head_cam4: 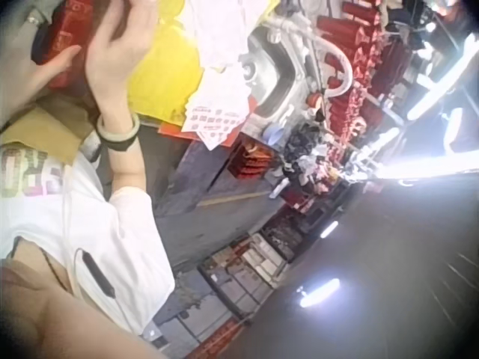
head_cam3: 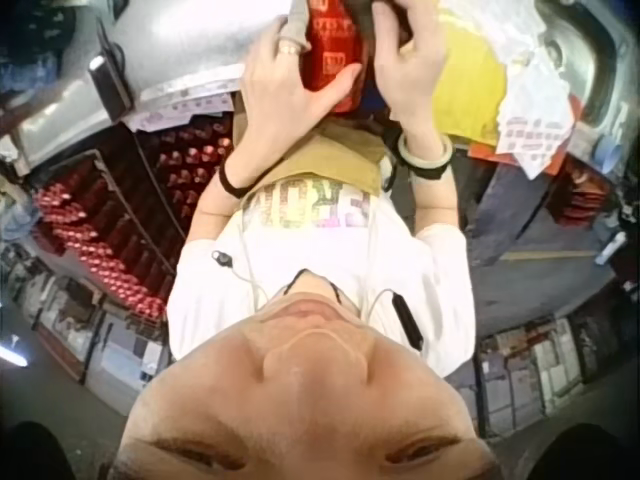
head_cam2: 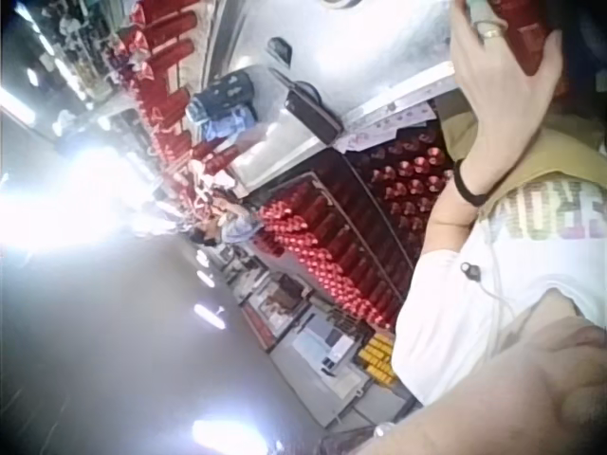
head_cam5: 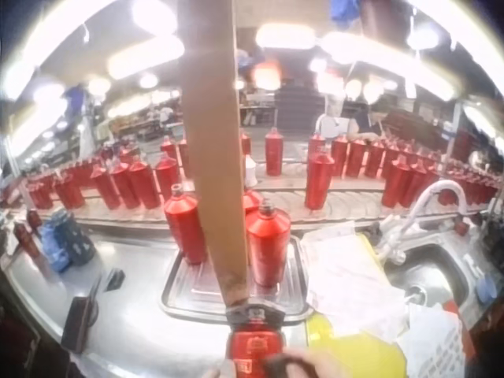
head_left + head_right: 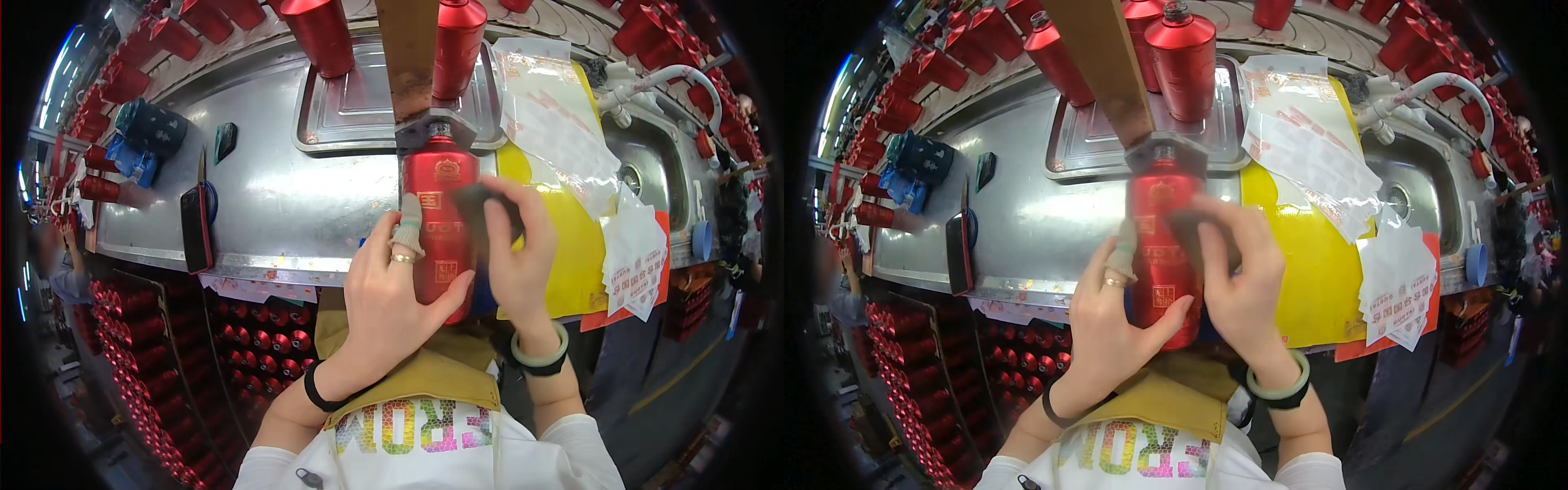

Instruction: Apply adhesive labels to red bottles on a factory assembly line.

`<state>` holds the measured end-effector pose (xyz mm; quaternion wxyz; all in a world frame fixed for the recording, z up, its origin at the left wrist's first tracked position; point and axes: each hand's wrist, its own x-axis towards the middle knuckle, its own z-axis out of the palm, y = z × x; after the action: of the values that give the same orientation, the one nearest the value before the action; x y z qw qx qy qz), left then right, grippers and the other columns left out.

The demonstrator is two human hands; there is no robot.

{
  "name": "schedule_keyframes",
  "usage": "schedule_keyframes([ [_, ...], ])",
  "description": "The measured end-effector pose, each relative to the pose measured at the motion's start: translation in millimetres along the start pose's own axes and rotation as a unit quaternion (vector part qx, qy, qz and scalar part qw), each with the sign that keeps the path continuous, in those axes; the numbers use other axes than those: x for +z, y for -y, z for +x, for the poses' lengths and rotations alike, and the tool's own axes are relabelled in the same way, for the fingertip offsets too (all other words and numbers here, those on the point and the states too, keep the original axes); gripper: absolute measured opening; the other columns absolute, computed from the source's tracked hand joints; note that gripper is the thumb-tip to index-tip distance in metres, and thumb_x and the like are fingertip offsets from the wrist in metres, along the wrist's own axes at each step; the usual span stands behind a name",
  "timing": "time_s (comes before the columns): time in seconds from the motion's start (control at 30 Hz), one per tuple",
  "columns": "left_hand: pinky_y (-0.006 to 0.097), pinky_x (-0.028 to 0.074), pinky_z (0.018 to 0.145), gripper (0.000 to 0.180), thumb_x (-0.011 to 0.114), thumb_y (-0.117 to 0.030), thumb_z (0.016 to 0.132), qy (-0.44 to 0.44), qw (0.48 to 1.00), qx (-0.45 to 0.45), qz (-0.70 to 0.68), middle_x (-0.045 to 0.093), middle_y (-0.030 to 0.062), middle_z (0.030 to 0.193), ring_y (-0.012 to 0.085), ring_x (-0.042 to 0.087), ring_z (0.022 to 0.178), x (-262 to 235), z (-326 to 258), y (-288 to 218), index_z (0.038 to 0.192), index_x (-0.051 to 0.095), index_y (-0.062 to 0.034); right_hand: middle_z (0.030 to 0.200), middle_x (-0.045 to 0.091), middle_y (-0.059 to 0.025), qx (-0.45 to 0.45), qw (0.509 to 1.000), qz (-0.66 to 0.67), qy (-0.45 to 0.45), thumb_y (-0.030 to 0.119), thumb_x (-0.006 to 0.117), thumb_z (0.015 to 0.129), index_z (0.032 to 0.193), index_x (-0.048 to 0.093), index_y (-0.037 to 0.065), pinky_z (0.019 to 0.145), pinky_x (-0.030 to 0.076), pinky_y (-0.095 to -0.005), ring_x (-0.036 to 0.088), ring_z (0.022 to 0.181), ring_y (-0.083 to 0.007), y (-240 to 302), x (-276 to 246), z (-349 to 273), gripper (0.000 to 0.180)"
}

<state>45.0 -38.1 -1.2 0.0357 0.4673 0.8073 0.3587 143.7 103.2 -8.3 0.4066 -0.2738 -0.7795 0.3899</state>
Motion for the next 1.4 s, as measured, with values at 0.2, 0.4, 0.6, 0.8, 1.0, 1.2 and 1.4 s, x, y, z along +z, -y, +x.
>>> schedule_keyframes([
  [0.2, 0.047, 0.055, 0.091, 0.077, 0.088, -0.029, 0.075, 0.013, 0.999, 0.043, 0.012, 0.058, 0.0311, 0.132, 0.0421, 0.065, 0.104, -2, 4, 7, 0.136, 0.059, 0.008, 0.104, 0.069, -0.0121, -0.06, 0.994, -0.07, -0.054, 0.0, 0.064, 0.096, 0.126, 0.067, 0.002, 0.082, 0.053, -0.032, 0.067, 0.092, -0.0213, -5, -13, 42, 0.03],
  [0.4, 0.047, 0.055, 0.085, 0.075, 0.082, -0.025, 0.077, 0.061, 0.994, 0.062, 0.063, 0.056, 0.0307, 0.125, 0.0418, 0.063, 0.099, -6, 10, -8, 0.148, 0.058, -0.0169, 0.112, 0.071, -0.009, -0.003, 0.997, -0.02, -0.073, 0.004, 0.064, 0.1, 0.127, 0.065, -0.002, 0.086, 0.051, -0.0278, 0.065, 0.095, -0.0139, -11, -20, 34, 0.028],
  [0.6, 0.045, 0.055, 0.07, 0.073, 0.08, -0.025, 0.076, 0.097, 0.985, 0.071, 0.126, 0.055, 0.0256, 0.104, 0.0376, 0.064, 0.081, -4, 23, -16, 0.146, 0.061, -0.0215, 0.11, 0.07, -0.008, 0.049, 0.997, 0.016, -0.057, 0.006, 0.064, 0.101, 0.129, 0.063, -0.001, 0.087, 0.05, -0.027, 0.064, 0.097, -0.0121, -6, -28, 28, 0.029],
  [0.8, 0.039, 0.055, 0.062, 0.039, 0.081, -0.03, 0.077, 0.072, 0.991, 0.049, 0.103, 0.057, 0.0321, 0.107, 0.0321, 0.066, 0.072, -2, 25, -17, 0.112, 0.075, -0.0156, 0.11, 0.069, -0.0067, 0.059, 0.996, 0.037, -0.055, 0.004, 0.064, 0.1, 0.128, 0.063, -0.002, 0.09, 0.049, -0.0262, 0.062, 0.098, -0.0118, -12, -28, 24, 0.029],
  [1.0, 0.036, 0.056, 0.057, 0.035, 0.081, -0.031, 0.077, 0.05, 0.989, 0.073, 0.115, 0.058, 0.0351, 0.107, 0.0324, 0.069, 0.068, 0, 24, -16, 0.106, 0.075, -0.0124, 0.112, 0.068, -0.0053, 0.068, 0.995, 0.046, -0.058, 0.003, 0.065, 0.1, 0.129, 0.063, -0.002, 0.09, 0.047, -0.0251, 0.06, 0.098, -0.0105, -15, -29, 23, 0.03],
  [1.2, 0.035, 0.057, 0.058, 0.032, 0.081, -0.032, 0.078, 0.038, 0.987, 0.089, 0.131, 0.058, 0.0445, 0.117, 0.0331, 0.071, 0.071, 1, 20, -13, 0.101, 0.078, -0.0093, 0.11, 0.067, -0.0043, 0.086, 0.993, 0.064, -0.052, 0.003, 0.065, 0.099, 0.129, 0.063, -0.002, 0.087, 0.046, -0.0238, 0.058, 0.094, -0.0096, -16, -27, 24, 0.03],
  [1.4, 0.035, 0.058, 0.06, 0.067, 0.09, -0.052, 0.071, -0.036, 0.994, 0.088, 0.05, 0.07, 0.0329, 0.107, 0.0319, 0.07, 0.062, 4, 20, 8, 0.097, 0.075, 0.0073, 0.102, 0.07, -0.0054, 0.064, 0.995, 0.081, 0.0, 0.001, 0.065, 0.097, 0.124, 0.067, 0.0, 0.084, 0.049, -0.0266, 0.061, 0.094, -0.01, -8, -24, 40, 0.027],
])
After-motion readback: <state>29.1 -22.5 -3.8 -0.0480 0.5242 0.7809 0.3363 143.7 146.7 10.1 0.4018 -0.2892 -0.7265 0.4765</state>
